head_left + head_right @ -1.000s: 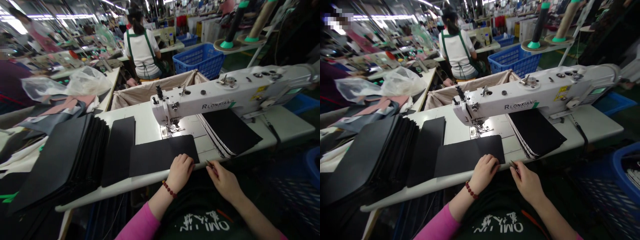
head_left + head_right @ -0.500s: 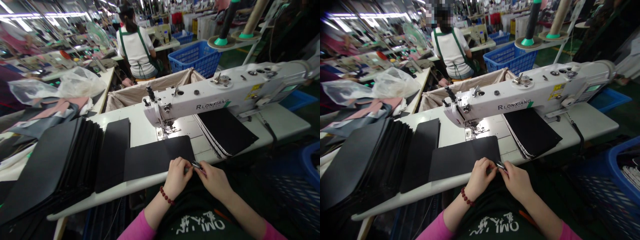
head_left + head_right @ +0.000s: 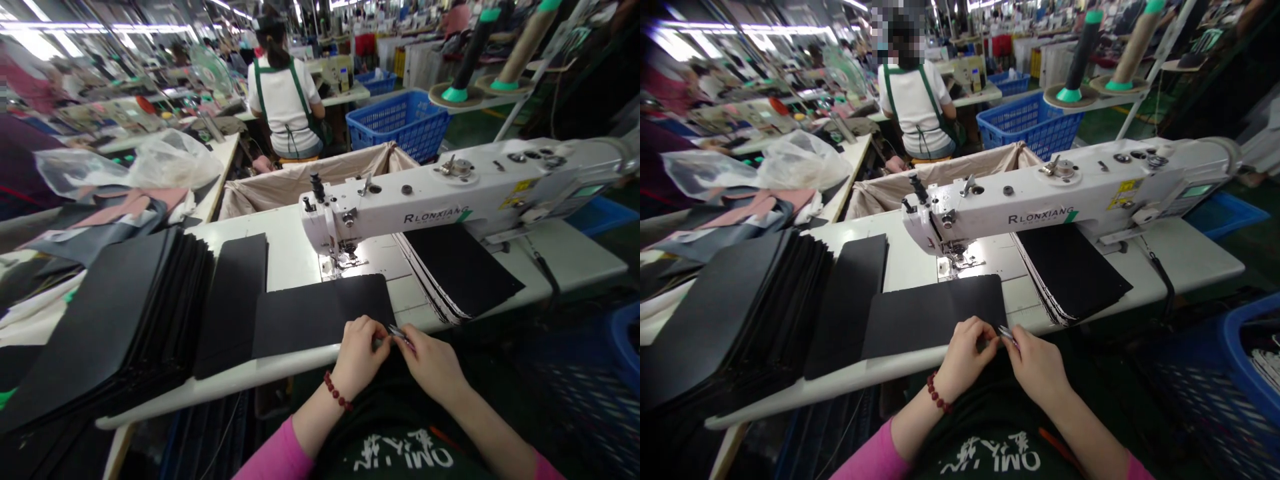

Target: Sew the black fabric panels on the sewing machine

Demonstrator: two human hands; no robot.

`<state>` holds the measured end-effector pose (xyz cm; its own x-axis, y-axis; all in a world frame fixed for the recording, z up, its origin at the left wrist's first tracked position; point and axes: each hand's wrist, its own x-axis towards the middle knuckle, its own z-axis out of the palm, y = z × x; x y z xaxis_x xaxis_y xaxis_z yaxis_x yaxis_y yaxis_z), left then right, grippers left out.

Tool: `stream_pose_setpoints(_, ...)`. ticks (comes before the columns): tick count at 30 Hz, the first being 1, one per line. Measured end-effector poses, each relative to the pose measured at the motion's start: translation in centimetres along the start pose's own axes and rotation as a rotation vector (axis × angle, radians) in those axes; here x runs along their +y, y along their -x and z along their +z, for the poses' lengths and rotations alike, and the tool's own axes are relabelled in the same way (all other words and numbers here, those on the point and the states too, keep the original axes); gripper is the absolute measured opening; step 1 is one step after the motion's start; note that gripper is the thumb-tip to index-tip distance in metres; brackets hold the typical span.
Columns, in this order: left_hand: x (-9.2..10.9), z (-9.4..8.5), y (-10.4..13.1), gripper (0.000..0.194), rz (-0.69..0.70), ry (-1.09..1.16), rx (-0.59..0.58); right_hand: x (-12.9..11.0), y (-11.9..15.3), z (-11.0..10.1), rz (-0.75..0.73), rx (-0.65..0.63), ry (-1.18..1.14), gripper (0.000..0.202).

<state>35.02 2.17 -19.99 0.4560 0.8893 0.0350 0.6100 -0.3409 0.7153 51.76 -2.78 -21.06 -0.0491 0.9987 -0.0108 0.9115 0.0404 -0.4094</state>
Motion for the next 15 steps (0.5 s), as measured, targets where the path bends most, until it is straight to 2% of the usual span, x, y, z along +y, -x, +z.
stream_pose_setpoints(2,-0.1,-0.3,0.2,0.004,0.029,0.004,-0.009,0.2,-0.1,0.1,-0.013,0.009,0.013,0.023)
stream_pose_setpoints(4,-0.6,-1.2,0.7,0.005,0.116,0.009,-0.053,0.4,-0.1,0.0,-0.001,0.020,0.003,0.024)
stream_pose_setpoints(6,-1.6,-2.8,1.6,0.012,0.228,-0.019,-0.111,0.6,-0.3,-0.3,0.008,0.054,-0.033,0.023)
stream_pose_setpoints(8,-3.0,-4.8,2.7,0.015,0.278,-0.090,-0.116,0.8,-0.6,-0.4,-0.026,0.098,-0.070,0.026)
stream_pose_setpoints(10,-4.6,-6.9,4.0,0.022,0.246,-0.204,-0.048,1.0,-1.1,-0.4,-0.107,0.109,-0.075,0.036)
stream_pose_setpoints(13,-7.2,-9.2,6.2,0.063,0.152,-0.414,0.017,1.9,-1.5,0.1,-0.225,0.054,-0.064,0.042)
stream_pose_setpoints(15,-8.7,-10.2,7.8,0.064,0.115,-0.508,0.000,2.7,-1.5,0.3,-0.273,0.013,-0.093,0.037)
